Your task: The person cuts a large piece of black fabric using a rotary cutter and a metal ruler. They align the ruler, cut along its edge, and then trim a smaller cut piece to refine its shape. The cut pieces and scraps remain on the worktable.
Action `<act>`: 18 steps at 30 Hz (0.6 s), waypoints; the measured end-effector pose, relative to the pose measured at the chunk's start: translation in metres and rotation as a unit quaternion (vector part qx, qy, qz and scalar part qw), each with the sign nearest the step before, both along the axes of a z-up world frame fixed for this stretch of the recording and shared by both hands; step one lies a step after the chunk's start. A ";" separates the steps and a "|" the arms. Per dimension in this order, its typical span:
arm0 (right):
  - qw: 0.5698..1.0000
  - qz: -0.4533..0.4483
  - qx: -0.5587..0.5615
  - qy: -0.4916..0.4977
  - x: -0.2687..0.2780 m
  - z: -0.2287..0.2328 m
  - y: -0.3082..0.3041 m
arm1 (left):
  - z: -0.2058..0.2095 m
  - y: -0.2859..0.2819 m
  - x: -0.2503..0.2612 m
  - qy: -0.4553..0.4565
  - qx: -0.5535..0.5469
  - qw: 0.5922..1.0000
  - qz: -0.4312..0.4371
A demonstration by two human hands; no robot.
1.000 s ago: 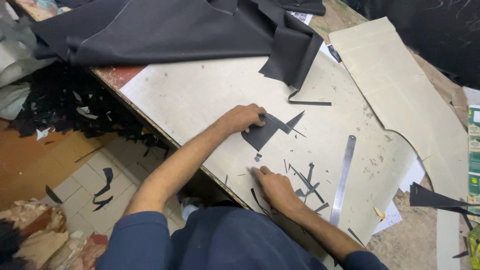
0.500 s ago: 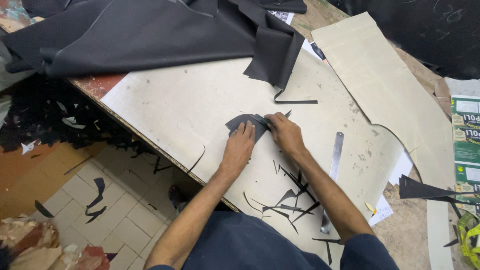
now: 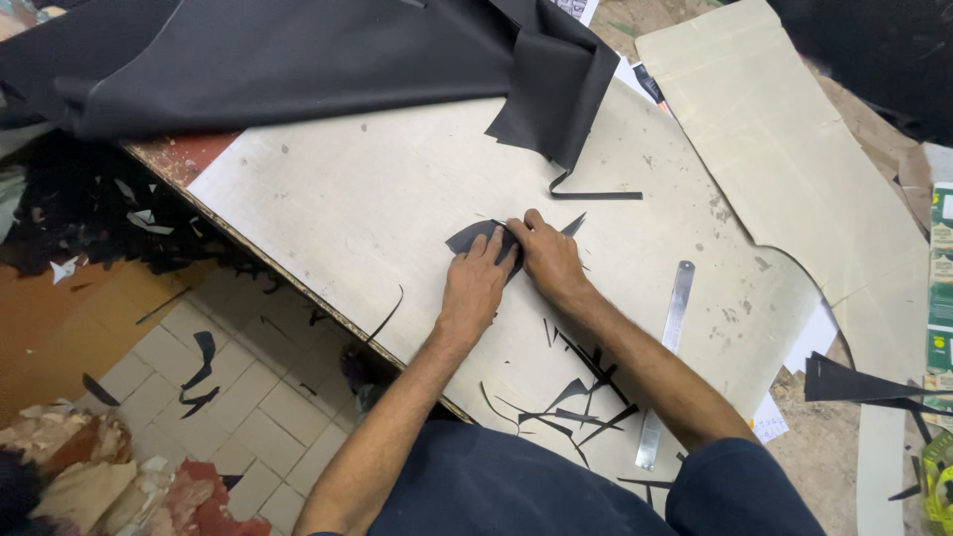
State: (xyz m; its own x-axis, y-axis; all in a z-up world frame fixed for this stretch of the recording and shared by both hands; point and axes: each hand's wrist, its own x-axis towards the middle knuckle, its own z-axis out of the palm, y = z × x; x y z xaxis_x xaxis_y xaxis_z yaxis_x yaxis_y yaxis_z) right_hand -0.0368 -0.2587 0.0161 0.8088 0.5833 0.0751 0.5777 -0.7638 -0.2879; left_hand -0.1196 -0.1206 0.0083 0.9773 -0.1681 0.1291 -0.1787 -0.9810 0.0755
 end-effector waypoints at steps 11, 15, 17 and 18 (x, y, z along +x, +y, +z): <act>0.996 -0.084 -0.023 0.007 -0.058 0.002 -0.044 | -0.009 -0.006 0.006 -0.012 0.009 1.000 0.004; 0.992 -0.114 -0.030 0.031 -0.067 0.008 -0.057 | -0.017 -0.006 0.001 -0.012 0.012 1.000 -0.007; 0.991 -0.118 0.009 0.057 -0.061 0.018 -0.058 | -0.018 -0.005 0.000 -0.020 0.015 1.000 -0.009; 0.990 -0.125 0.058 0.030 -0.058 0.023 -0.056 | -0.017 -0.003 0.000 -0.026 0.013 1.000 -0.009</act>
